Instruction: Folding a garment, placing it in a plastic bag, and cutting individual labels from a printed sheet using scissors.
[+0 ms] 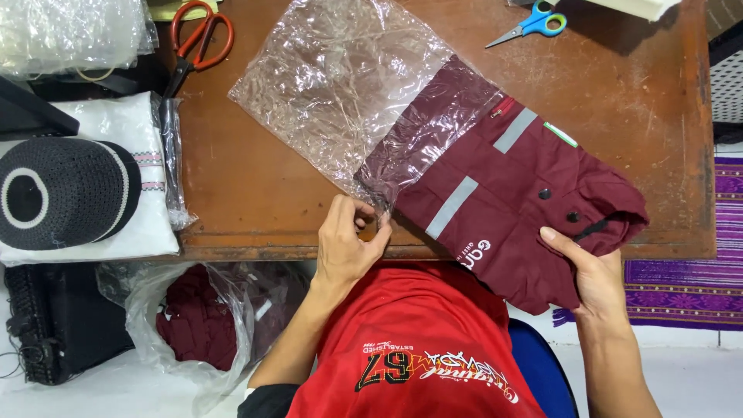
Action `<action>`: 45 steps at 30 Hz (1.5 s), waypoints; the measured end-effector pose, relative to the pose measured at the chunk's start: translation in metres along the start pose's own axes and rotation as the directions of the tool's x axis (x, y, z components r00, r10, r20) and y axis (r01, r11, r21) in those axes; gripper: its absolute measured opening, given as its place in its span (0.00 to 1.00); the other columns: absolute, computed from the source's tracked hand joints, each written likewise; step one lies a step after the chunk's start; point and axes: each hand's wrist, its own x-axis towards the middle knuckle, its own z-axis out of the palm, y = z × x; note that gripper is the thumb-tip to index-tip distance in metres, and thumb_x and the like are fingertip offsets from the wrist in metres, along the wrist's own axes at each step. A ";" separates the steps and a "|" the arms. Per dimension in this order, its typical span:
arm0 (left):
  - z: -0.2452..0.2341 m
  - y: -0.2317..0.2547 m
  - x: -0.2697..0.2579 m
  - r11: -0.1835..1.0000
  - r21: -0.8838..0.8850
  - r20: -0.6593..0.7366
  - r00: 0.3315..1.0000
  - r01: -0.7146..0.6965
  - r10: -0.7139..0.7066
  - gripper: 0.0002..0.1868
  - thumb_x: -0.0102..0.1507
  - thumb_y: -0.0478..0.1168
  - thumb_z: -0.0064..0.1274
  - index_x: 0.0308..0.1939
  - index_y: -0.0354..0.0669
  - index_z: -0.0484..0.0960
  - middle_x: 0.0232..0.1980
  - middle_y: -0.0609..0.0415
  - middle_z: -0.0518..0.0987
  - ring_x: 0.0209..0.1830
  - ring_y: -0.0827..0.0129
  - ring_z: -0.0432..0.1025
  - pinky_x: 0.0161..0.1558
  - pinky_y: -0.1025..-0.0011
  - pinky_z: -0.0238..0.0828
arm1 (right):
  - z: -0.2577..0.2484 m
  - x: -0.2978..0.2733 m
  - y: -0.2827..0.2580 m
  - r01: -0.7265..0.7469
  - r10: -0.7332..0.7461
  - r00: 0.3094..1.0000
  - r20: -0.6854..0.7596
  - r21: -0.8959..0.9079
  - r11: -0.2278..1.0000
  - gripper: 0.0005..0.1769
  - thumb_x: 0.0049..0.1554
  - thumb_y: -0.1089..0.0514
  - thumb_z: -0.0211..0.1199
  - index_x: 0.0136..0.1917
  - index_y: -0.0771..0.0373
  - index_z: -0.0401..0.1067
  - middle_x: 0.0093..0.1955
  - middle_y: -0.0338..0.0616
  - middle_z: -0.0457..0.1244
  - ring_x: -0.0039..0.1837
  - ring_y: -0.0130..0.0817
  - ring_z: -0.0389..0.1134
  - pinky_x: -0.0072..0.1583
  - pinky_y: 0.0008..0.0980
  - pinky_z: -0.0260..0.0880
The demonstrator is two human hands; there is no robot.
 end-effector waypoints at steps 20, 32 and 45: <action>0.018 -0.005 0.014 0.985 -0.041 -0.193 0.966 0.170 -0.175 0.18 0.56 0.31 0.59 0.49 0.39 0.74 0.50 0.48 0.68 0.41 0.65 0.69 0.44 0.70 0.75 | -0.003 0.021 0.040 -0.224 0.251 0.966 -0.057 0.298 0.928 0.12 0.49 0.63 0.67 0.48 0.62 0.78 0.51 0.42 0.72 0.51 0.31 0.75 0.56 0.25 0.77; 0.033 -0.007 0.016 0.997 -0.076 -0.359 0.933 -0.008 -0.020 0.12 0.50 0.28 0.61 0.28 0.47 0.74 0.32 0.59 0.71 0.30 0.65 0.75 0.34 0.75 0.76 | 0.000 0.033 0.058 -0.308 0.305 0.950 0.070 0.386 0.870 0.25 0.51 0.61 0.71 0.63 0.64 0.75 0.51 0.47 0.71 0.49 0.41 0.76 0.49 0.36 0.79; 0.000 0.005 0.027 0.974 -0.043 0.073 0.972 -0.222 0.224 0.11 0.49 0.44 0.62 0.26 0.57 0.74 0.24 0.66 0.70 0.17 0.69 0.70 0.22 0.74 0.71 | 0.031 0.003 0.028 0.080 -0.069 0.994 -0.087 0.124 0.989 0.36 0.44 0.66 0.77 0.67 0.58 0.73 0.55 0.42 0.69 0.55 0.33 0.72 0.53 0.34 0.75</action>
